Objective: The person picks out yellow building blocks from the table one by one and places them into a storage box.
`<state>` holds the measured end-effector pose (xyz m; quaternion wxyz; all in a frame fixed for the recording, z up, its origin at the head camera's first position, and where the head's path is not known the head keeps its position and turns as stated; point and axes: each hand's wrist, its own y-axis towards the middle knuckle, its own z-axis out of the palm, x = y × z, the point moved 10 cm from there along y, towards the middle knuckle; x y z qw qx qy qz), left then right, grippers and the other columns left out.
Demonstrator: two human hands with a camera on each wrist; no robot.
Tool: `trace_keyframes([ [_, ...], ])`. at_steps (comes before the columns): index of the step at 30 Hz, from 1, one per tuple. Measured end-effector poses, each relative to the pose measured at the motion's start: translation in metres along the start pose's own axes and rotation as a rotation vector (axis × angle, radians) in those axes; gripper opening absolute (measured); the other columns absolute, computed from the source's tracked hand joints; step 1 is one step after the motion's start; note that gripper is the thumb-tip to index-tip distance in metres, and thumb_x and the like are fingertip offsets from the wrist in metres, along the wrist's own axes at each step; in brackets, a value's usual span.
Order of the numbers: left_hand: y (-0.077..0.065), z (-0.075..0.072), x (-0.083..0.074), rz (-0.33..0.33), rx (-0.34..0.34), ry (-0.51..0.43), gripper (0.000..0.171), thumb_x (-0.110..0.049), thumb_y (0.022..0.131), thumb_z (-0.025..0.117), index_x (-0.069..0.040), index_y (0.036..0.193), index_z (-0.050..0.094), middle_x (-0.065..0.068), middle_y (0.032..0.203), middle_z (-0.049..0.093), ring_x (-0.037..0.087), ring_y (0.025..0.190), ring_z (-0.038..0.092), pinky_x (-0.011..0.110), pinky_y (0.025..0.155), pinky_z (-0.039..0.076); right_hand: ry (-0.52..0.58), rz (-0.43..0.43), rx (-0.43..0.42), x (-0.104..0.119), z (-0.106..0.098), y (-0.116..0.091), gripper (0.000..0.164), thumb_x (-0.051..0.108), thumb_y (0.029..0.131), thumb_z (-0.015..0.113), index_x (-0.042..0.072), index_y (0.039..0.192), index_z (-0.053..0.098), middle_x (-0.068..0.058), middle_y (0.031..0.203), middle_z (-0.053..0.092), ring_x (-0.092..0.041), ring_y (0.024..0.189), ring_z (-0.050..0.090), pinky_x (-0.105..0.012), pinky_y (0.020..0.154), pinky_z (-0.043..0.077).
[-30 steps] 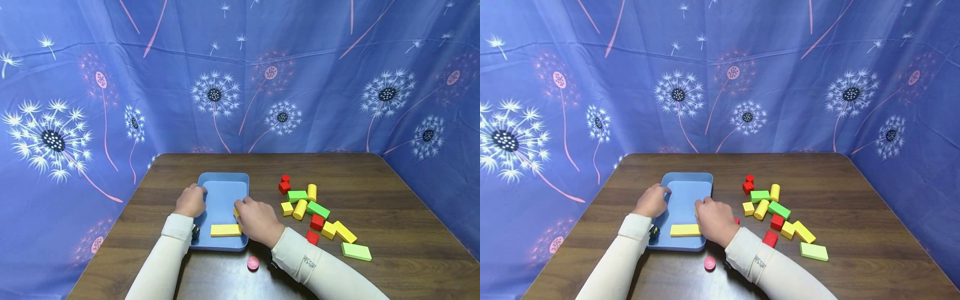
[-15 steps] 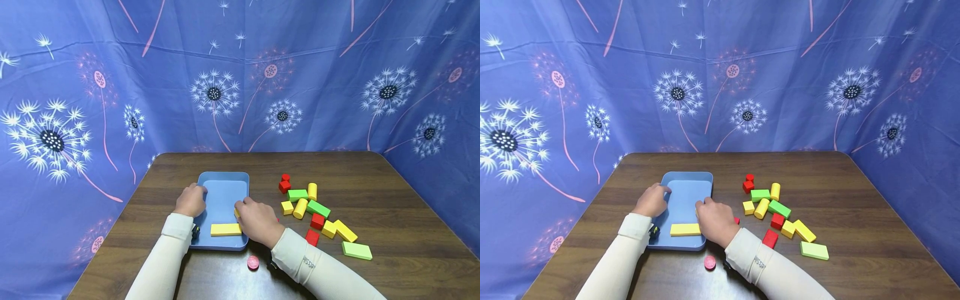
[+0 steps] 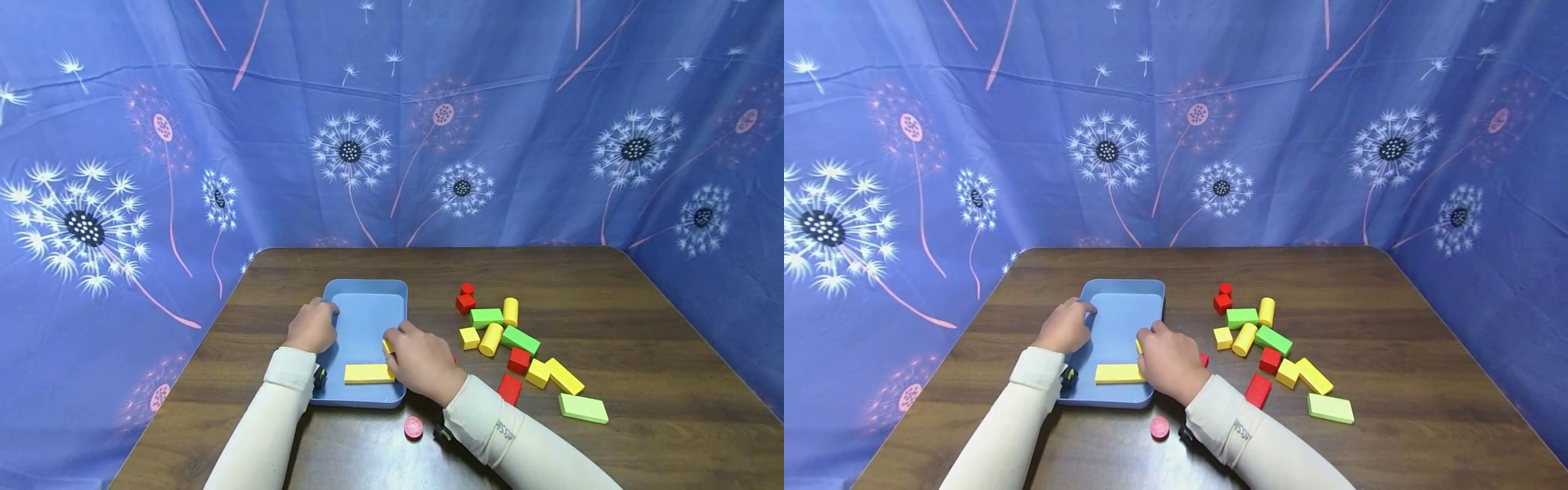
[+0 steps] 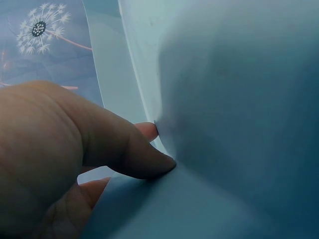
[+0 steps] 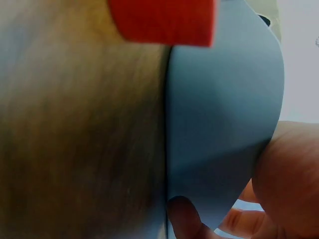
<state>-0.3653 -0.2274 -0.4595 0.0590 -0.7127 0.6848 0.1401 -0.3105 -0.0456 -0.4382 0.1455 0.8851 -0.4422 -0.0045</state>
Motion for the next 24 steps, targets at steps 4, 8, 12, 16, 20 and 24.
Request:
trace_keyframes([
  [4,0.000,0.001,0.002,-0.003,0.001,0.004,0.040,-0.004,0.077,0.068,-0.008,0.117,0.065,0.017,0.119,0.056,0.030,0.101,0.052,0.056,0.080,0.051,0.016,0.008,0.016,0.000,0.003,0.000,0.031,0.032,0.084,0.063,0.020,0.112,0.065,0.000,0.089,0.056,-0.010,0.059,0.048,-0.028,0.041,0.045],
  [8,0.000,0.001,0.002,0.003,-0.007,-0.010,0.041,-0.003,0.077,0.068,-0.008,0.117,0.065,0.017,0.119,0.055,0.031,0.101,0.052,0.056,0.080,0.051,0.014,0.017,0.003,0.000,0.004,-0.001,0.030,0.031,0.084,0.062,0.020,0.112,0.065,0.000,0.089,0.055,-0.010,0.056,0.047,-0.027,0.040,0.044],
  [12,0.001,0.000,0.002,0.001,-0.003,-0.008,0.041,-0.003,0.077,0.067,-0.008,0.117,0.065,0.017,0.120,0.055,0.031,0.101,0.052,0.056,0.080,0.051,0.019,0.030,0.010,-0.002,0.008,-0.001,0.031,0.031,0.084,0.061,0.021,0.113,0.064,0.001,0.089,0.054,-0.010,0.056,0.046,-0.027,0.039,0.042],
  [16,-0.001,0.002,0.003,0.001,0.010,-0.002,0.040,-0.003,0.077,0.067,-0.007,0.117,0.065,0.017,0.119,0.056,0.032,0.100,0.052,0.056,0.080,0.051,0.031,0.048,0.047,-0.002,0.013,-0.001,0.034,0.034,0.084,0.062,0.023,0.116,0.063,0.001,0.093,0.055,-0.010,0.060,0.048,-0.027,0.042,0.045],
  [20,-0.001,0.000,0.001,0.011,-0.002,-0.006,0.040,-0.003,0.077,0.066,-0.007,0.117,0.065,0.018,0.118,0.056,0.032,0.099,0.052,0.056,0.079,0.052,0.035,0.062,0.053,-0.004,0.012,-0.001,0.035,0.035,0.084,0.063,0.023,0.117,0.063,0.001,0.095,0.056,-0.010,0.063,0.049,-0.028,0.045,0.048],
  [24,0.000,-0.001,-0.001,0.013,0.000,-0.007,0.040,-0.003,0.077,0.067,-0.008,0.117,0.065,0.018,0.119,0.055,0.031,0.100,0.052,0.056,0.079,0.052,0.033,0.062,0.057,-0.005,0.011,-0.001,0.036,0.036,0.084,0.064,0.023,0.117,0.063,0.001,0.096,0.056,-0.010,0.064,0.049,-0.028,0.046,0.049],
])
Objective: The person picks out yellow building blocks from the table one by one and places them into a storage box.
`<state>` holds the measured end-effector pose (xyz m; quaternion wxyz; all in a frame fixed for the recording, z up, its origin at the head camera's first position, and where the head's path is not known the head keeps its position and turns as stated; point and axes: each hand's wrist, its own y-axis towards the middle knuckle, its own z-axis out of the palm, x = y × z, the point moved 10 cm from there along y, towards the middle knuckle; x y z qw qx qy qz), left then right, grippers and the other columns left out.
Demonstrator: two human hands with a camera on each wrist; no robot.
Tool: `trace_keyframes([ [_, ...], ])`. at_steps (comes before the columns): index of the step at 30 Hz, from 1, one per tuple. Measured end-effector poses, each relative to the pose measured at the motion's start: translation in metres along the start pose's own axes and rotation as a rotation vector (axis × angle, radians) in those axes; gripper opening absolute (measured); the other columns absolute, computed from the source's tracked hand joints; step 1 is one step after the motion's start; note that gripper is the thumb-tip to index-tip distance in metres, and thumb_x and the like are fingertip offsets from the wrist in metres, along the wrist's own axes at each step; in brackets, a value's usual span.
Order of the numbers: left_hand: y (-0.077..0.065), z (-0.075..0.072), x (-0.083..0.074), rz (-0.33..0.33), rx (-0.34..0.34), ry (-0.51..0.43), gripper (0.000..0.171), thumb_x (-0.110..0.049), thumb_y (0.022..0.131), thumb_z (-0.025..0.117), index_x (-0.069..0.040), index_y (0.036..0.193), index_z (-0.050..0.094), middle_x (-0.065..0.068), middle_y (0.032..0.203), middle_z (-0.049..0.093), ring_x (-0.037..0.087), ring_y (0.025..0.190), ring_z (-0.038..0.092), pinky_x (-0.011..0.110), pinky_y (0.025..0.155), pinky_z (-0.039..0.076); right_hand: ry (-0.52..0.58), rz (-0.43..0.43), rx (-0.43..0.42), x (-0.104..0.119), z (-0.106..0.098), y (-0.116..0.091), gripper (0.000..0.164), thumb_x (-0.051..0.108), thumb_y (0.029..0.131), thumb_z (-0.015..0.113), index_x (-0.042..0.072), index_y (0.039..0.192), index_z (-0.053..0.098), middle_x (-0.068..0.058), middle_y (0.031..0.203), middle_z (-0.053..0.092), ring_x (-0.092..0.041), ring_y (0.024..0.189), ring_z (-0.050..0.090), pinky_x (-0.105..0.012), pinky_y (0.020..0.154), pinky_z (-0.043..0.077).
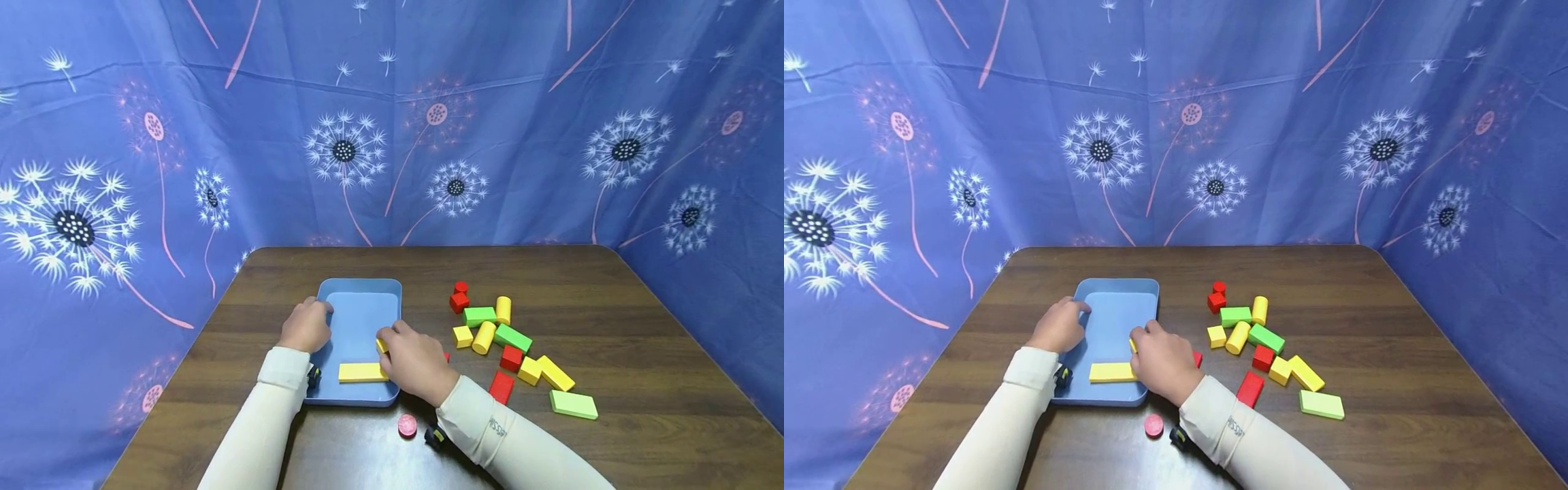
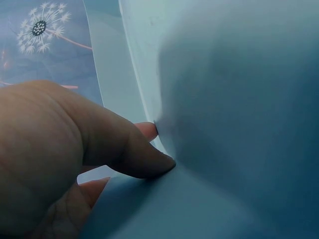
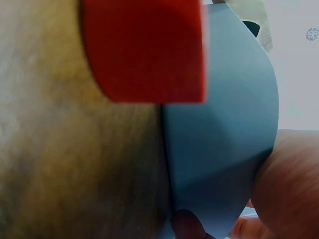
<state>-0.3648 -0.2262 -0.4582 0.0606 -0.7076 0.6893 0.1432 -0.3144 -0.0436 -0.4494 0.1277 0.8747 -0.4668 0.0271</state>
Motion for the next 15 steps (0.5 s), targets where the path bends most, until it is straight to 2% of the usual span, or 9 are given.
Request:
trace_keyframes([
  [7,0.0013,0.0000,0.0008,0.001,-0.006,-0.012,0.041,-0.003,0.077,0.066,-0.008,0.117,0.065,0.017,0.118,0.055,0.030,0.098,0.052,0.055,0.079,0.052,-0.009,-0.004,-0.002,-0.0002,-0.0015,0.0000,0.037,0.036,0.083,0.064,0.023,0.118,0.063,0.000,0.096,0.056,-0.011,0.064,0.049,-0.028,0.047,0.050],
  [15,0.0008,0.0000,0.0018,0.002,-0.007,-0.014,0.041,-0.003,0.077,0.066,-0.008,0.118,0.065,0.017,0.118,0.055,0.031,0.100,0.053,0.055,0.079,0.052,-0.005,-0.013,-0.016,0.0011,0.0000,0.0009,0.034,0.034,0.083,0.063,0.023,0.116,0.063,0.001,0.093,0.055,-0.010,0.059,0.047,-0.026,0.043,0.046],
])
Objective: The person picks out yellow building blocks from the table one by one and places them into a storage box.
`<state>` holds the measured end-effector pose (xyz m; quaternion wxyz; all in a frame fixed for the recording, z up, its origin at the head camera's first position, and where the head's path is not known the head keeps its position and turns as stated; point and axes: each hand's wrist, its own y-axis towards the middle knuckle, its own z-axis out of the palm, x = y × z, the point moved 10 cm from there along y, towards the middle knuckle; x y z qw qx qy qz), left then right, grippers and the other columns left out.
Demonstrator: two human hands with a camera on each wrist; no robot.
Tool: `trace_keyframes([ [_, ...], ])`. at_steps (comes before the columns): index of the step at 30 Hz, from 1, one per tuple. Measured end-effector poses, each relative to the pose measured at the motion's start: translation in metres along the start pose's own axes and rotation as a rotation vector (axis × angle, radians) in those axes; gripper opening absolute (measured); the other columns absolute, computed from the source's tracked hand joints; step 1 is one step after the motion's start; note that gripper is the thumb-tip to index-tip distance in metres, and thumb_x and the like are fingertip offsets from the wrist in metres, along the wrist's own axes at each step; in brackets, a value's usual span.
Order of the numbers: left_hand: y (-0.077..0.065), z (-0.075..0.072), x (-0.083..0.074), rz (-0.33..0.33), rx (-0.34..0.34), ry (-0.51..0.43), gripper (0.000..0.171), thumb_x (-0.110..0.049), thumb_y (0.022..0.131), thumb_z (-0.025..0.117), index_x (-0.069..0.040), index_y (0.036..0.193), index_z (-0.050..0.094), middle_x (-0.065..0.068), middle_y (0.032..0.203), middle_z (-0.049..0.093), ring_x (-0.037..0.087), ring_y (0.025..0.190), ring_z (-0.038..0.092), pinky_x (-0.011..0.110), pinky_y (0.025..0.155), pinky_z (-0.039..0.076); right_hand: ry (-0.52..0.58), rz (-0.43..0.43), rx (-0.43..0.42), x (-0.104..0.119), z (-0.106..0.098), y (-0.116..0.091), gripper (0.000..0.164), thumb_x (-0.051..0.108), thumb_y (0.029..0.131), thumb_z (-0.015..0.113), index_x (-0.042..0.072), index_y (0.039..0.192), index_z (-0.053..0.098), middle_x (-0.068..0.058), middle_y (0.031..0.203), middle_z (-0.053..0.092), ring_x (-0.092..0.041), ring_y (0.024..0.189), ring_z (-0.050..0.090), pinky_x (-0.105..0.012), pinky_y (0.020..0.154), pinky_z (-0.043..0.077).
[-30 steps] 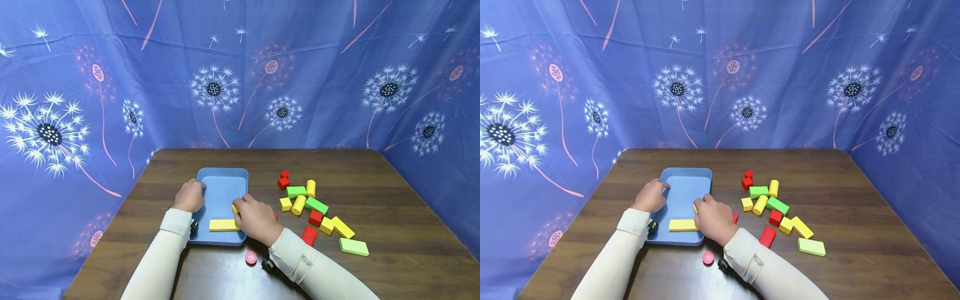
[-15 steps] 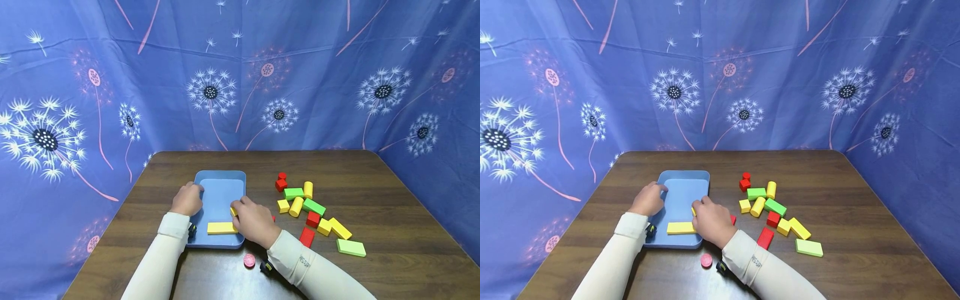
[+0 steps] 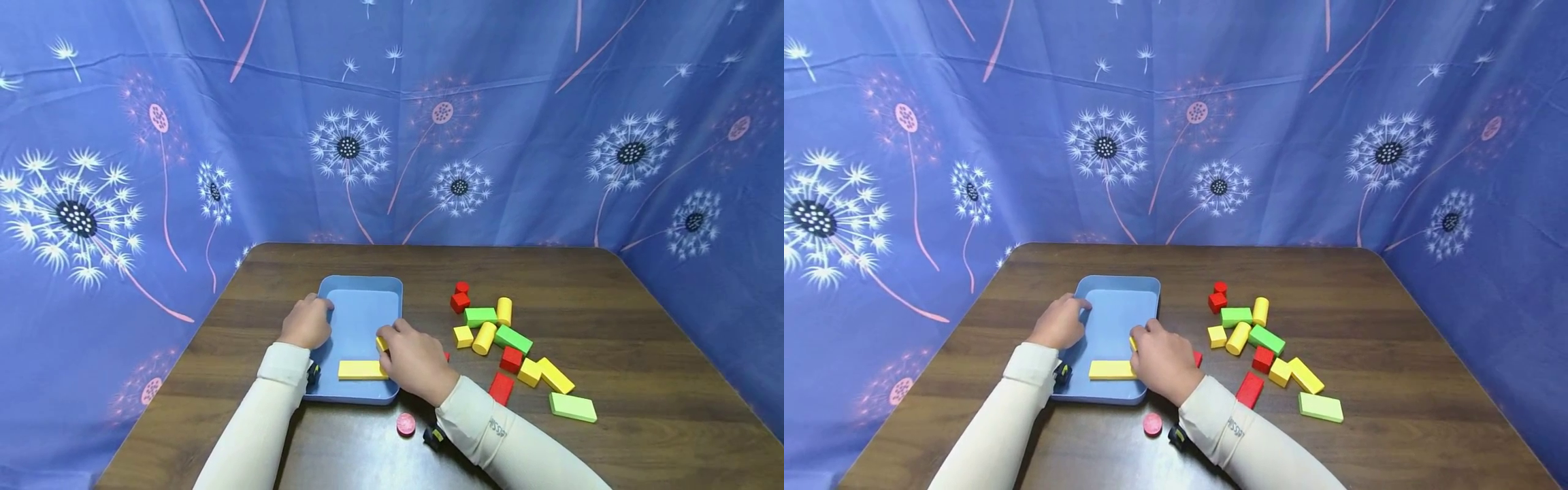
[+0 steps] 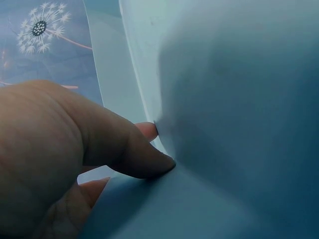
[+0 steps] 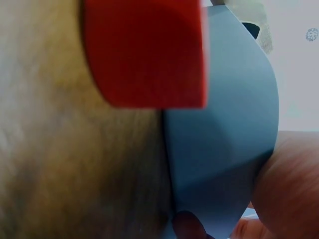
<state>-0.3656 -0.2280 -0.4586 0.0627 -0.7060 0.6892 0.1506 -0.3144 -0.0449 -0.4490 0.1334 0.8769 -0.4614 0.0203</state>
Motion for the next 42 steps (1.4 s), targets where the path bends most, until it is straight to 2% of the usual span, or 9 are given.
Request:
trace_keyframes([
  [17,-0.0001,0.0057,0.0005,0.002,0.014,0.015,0.041,-0.004,0.077,0.066,-0.008,0.117,0.065,0.018,0.120,0.055,0.032,0.100,0.052,0.056,0.078,0.052,-0.024,0.000,-0.004,0.0005,-0.0001,-0.0046,0.033,0.035,0.083,0.062,0.022,0.113,0.064,0.001,0.091,0.056,-0.011,0.059,0.047,-0.027,0.041,0.043],
  [24,0.0008,0.0037,0.0041,-0.003,0.002,0.009,0.040,-0.003,0.077,0.066,-0.007,0.117,0.065,0.018,0.120,0.054,0.033,0.101,0.052,0.057,0.078,0.052,-0.029,-0.010,-0.015,0.0043,-0.0028,-0.0027,0.035,0.036,0.083,0.064,0.021,0.115,0.063,0.001,0.093,0.056,-0.010,0.061,0.048,-0.027,0.042,0.045],
  [33,-0.0021,0.0083,0.0038,-0.001,0.023,0.001,0.041,-0.003,0.078,0.066,-0.007,0.118,0.065,0.019,0.121,0.054,0.033,0.102,0.052,0.057,0.079,0.051,-0.016,-0.001,0.004,0.0037,-0.0012,-0.0067,0.038,0.035,0.083,0.064,0.021,0.118,0.063,0.000,0.095,0.057,-0.011,0.060,0.048,-0.027,0.042,0.044],
  [42,-0.0005,0.0028,0.0015,0.003,0.013,-0.002,0.041,-0.003,0.077,0.066,-0.008,0.118,0.065,0.017,0.120,0.055,0.031,0.101,0.052,0.055,0.080,0.052,-0.033,-0.022,-0.025,0.0047,-0.0070,-0.0048,0.039,0.034,0.083,0.062,0.021,0.119,0.062,-0.001,0.097,0.057,-0.011,0.060,0.048,-0.026,0.040,0.044],
])
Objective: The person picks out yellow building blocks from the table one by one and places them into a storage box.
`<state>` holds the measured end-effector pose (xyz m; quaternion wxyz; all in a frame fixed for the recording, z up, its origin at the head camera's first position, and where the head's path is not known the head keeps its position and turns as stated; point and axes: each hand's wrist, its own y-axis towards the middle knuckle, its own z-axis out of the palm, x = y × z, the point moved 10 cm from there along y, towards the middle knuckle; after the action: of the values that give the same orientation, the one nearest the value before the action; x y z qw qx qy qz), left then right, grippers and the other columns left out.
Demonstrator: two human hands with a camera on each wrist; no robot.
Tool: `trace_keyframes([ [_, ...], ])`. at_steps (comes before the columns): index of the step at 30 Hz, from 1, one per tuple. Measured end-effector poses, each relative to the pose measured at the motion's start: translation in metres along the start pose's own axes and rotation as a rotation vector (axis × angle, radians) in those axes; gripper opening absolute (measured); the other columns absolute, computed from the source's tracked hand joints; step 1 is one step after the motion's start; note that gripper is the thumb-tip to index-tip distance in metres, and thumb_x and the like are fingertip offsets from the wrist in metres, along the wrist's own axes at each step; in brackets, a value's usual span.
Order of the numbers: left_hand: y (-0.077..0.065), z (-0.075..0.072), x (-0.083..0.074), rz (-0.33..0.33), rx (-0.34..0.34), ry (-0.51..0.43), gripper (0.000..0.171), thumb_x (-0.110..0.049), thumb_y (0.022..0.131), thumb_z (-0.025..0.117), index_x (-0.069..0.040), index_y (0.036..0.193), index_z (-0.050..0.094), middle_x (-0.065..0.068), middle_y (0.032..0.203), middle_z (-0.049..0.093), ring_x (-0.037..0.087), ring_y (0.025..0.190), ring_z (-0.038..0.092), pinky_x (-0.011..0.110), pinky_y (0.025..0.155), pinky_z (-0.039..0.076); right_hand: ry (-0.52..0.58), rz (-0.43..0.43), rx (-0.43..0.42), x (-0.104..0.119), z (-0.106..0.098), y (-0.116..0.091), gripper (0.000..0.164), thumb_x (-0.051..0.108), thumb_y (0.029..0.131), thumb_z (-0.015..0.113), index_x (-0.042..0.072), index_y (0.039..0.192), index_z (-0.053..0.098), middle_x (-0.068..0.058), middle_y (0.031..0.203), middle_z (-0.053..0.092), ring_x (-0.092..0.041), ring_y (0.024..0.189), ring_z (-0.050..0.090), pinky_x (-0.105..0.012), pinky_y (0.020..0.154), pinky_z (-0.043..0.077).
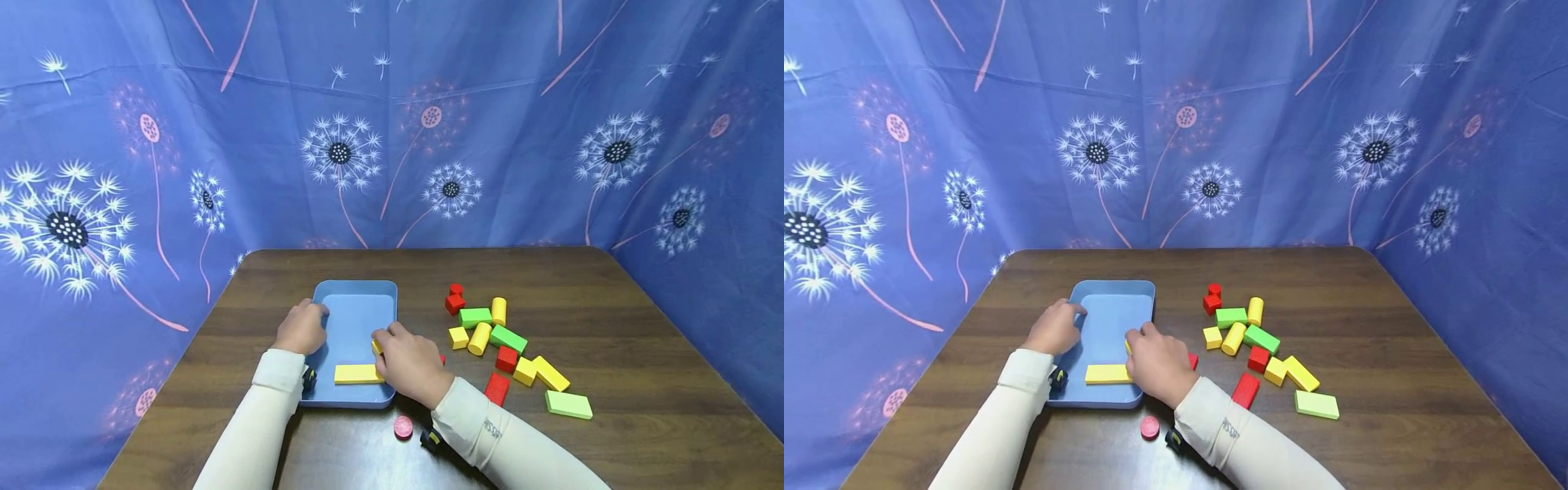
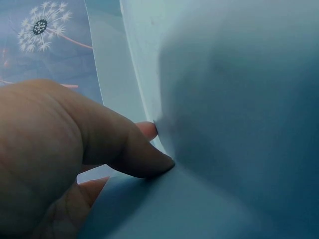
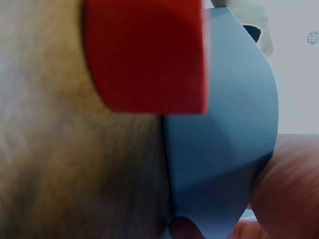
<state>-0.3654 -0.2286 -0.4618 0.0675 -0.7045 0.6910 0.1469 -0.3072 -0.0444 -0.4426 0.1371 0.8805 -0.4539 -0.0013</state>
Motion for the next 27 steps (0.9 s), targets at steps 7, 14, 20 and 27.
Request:
trace_keyframes([
  [7,0.001,-0.003,0.000,0.001,0.006,-0.003,0.041,-0.004,0.077,0.067,-0.008,0.118,0.065,0.018,0.120,0.054,0.032,0.100,0.052,0.056,0.079,0.052,0.000,-0.023,-0.024,0.003,-0.008,0.003,0.045,0.034,0.083,0.064,0.019,0.125,0.059,-0.003,0.107,0.058,-0.012,0.071,0.055,-0.029,0.045,0.050],
  [14,-0.001,0.001,-0.001,-0.004,0.008,-0.016,0.041,-0.003,0.077,0.066,-0.008,0.118,0.065,0.017,0.120,0.054,0.031,0.101,0.052,0.056,0.079,0.052,0.011,-0.031,-0.040,-0.001,-0.015,-0.002,0.050,0.035,0.084,0.065,0.019,0.131,0.054,-0.004,0.120,0.054,-0.012,0.077,0.058,-0.032,0.047,0.051],
  [20,0.001,0.000,-0.004,0.010,0.003,-0.008,0.040,-0.003,0.078,0.065,-0.008,0.118,0.065,0.018,0.121,0.054,0.032,0.101,0.052,0.056,0.077,0.052,0.019,-0.048,-0.049,-0.005,-0.026,-0.008,0.050,0.035,0.083,0.065,0.019,0.129,0.054,-0.004,0.121,0.053,-0.011,0.073,0.057,-0.026,0.041,0.044],
  [27,0.001,0.000,-0.001,0.000,0.013,0.002,0.041,-0.003,0.077,0.065,-0.008,0.118,0.065,0.018,0.121,0.054,0.032,0.101,0.052,0.056,0.078,0.052,0.021,-0.071,-0.068,-0.003,-0.037,-0.013,0.051,0.036,0.083,0.066,0.018,0.129,0.054,-0.004,0.121,0.051,-0.007,0.063,0.052,-0.025,0.039,0.042],
])
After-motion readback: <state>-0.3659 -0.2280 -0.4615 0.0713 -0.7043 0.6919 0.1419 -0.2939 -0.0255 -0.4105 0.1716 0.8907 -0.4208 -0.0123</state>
